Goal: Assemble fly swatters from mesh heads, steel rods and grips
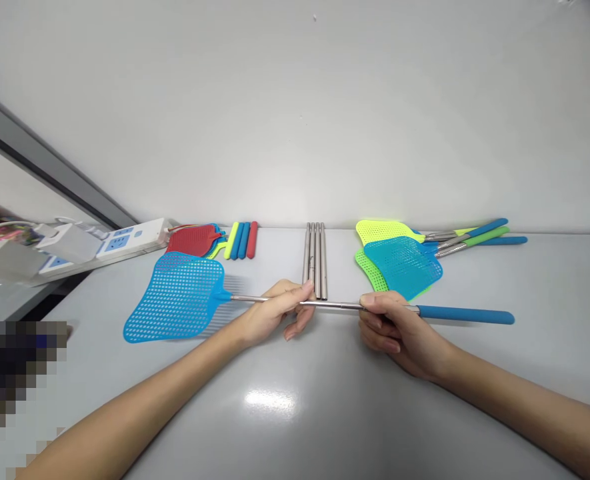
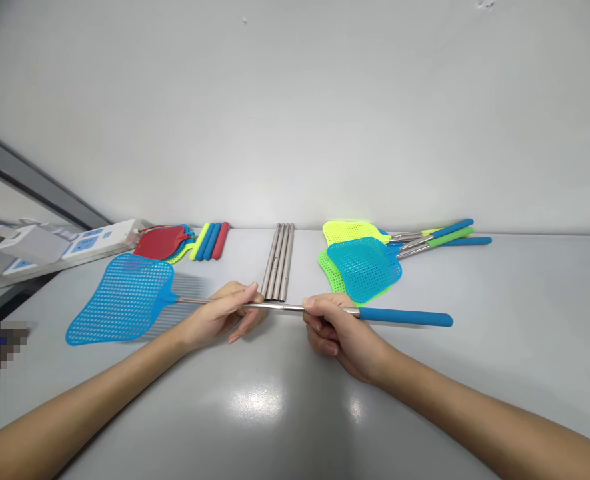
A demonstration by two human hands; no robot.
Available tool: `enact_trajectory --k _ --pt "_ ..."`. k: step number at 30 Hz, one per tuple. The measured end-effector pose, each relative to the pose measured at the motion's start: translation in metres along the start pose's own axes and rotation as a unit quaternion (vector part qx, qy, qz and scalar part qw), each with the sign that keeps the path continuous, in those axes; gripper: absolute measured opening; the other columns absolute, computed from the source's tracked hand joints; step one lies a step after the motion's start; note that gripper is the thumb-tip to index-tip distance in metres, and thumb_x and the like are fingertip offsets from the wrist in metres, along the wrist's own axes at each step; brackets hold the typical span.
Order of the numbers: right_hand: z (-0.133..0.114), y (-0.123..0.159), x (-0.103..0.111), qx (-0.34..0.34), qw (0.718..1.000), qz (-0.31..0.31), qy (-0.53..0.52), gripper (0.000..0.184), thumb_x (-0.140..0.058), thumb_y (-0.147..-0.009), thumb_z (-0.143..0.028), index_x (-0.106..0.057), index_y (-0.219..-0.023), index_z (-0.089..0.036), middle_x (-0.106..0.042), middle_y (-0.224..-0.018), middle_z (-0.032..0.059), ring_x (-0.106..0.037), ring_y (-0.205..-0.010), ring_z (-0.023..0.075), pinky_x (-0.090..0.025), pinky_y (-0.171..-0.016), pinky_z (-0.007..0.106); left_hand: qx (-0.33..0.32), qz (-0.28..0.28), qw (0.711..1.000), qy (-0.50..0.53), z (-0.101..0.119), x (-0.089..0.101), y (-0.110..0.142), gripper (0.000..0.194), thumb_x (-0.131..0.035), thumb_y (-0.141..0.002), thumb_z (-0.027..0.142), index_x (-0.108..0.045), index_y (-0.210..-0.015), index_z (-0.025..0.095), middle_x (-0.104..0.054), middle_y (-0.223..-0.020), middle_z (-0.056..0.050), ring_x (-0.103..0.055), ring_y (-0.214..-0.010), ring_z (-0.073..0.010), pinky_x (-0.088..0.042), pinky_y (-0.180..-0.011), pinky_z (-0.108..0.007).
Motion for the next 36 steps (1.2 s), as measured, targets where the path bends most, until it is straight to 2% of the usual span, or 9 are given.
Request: enact_trajectory --k 8,17,23,29,33,36 --pt "0.002 0.0 0.0 -0.007 1.0 -0.018 -0.022 0.036 -0.046 -0.082 -0.026 -0.037 -0.049 -0.016 -0.02 -0.04 -0.0094 -0.021 -0.033 0.0042 -0.014 -0.039 0.022 -0.024 0.046 0.999 -0.001 0.002 -0.002 0.004 0.054 -0.031 -0.089 0.038 -0.043 -0.04 0.016 -0.036 -0.035 0.001 -0.035 -0.042 -0.0105 -0.024 -0.049 -0.028" --pt "0.002 0.003 -0.01 -0.007 0.997 -0.07 0.028 0.036 -0.049 -0.084 -0.031 -0.044 -0.053 -0.015 -0.026 -0.043 -0.008 -0.026 -0.037 0.0044 -0.017 -0.037 0.02 -0.026 0.069 0.995 0.062 0.003 -0.027 0.003 0.046 -0.042 -0.086 0.041 -0.042 -0.047 0.016 -0.037 -0.038 0.003 -0.033 -0.041 -0.008 -0.023 -0.043 -0.024" --pt "0.009 0.002 -0.015 -0.009 0.992 -0.106 0.064 0.034 -0.046 -0.086 -0.036 -0.051 -0.061 -0.013 -0.038 -0.048 -0.0055 -0.028 -0.039 0.0043 -0.024 -0.036 0.017 -0.007 0.063 0.994 0.085 -0.001 -0.043 0.002 0.043 -0.037 -0.087 0.04 -0.057 -0.061 0.012 -0.04 -0.041 0.003 -0.035 -0.041 -0.0087 -0.026 -0.043 -0.023" --pt "0.01 0.002 -0.015 -0.008 0.988 -0.104 0.114 0.035 -0.046 -0.086 -0.038 -0.051 -0.061 -0.014 -0.04 -0.046 -0.005 -0.031 -0.04 0.0048 -0.026 -0.037 0.017 -0.004 0.059 0.996 0.07 -0.002 -0.04 0.0 0.042 -0.036 -0.086 0.036 -0.059 -0.061 0.011 -0.04 -0.039 0.003 -0.034 -0.041 -0.0088 -0.026 -0.043 -0.023" --pt "0.011 0.001 -0.013 -0.003 0.992 -0.096 0.087 0.035 -0.046 -0.085 -0.04 -0.053 -0.063 -0.014 -0.034 -0.045 -0.0069 -0.03 -0.04 0.0053 -0.025 -0.037 0.017 0.004 0.037 0.995 0.096 -0.004 -0.039 -0.001 0.041 -0.037 -0.087 0.038 -0.057 -0.062 0.012 -0.038 -0.038 0.005 -0.032 -0.04 -0.0081 -0.025 -0.044 -0.022" --pt "0.009 0.0 -0.012 0.006 0.993 -0.092 0.073 0.037 -0.046 -0.085 -0.043 -0.053 -0.063 -0.014 -0.031 -0.044 -0.0076 -0.029 -0.039 0.0053 -0.024 -0.037 0.017 0.007 0.033 0.992 0.121 -0.006 -0.038 -0.003 0.041 -0.039 -0.086 0.039 -0.05 -0.056 0.014 -0.038 -0.039 0.005 -0.033 -0.04 -0.0077 -0.025 -0.044 -0.022"
Point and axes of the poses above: each hand's wrist, its own y-axis away from the middle knuckle, its own x-axis out of the back of the hand, z = x × y, the point moved 7 cm from there along -y, towards the middle knuckle
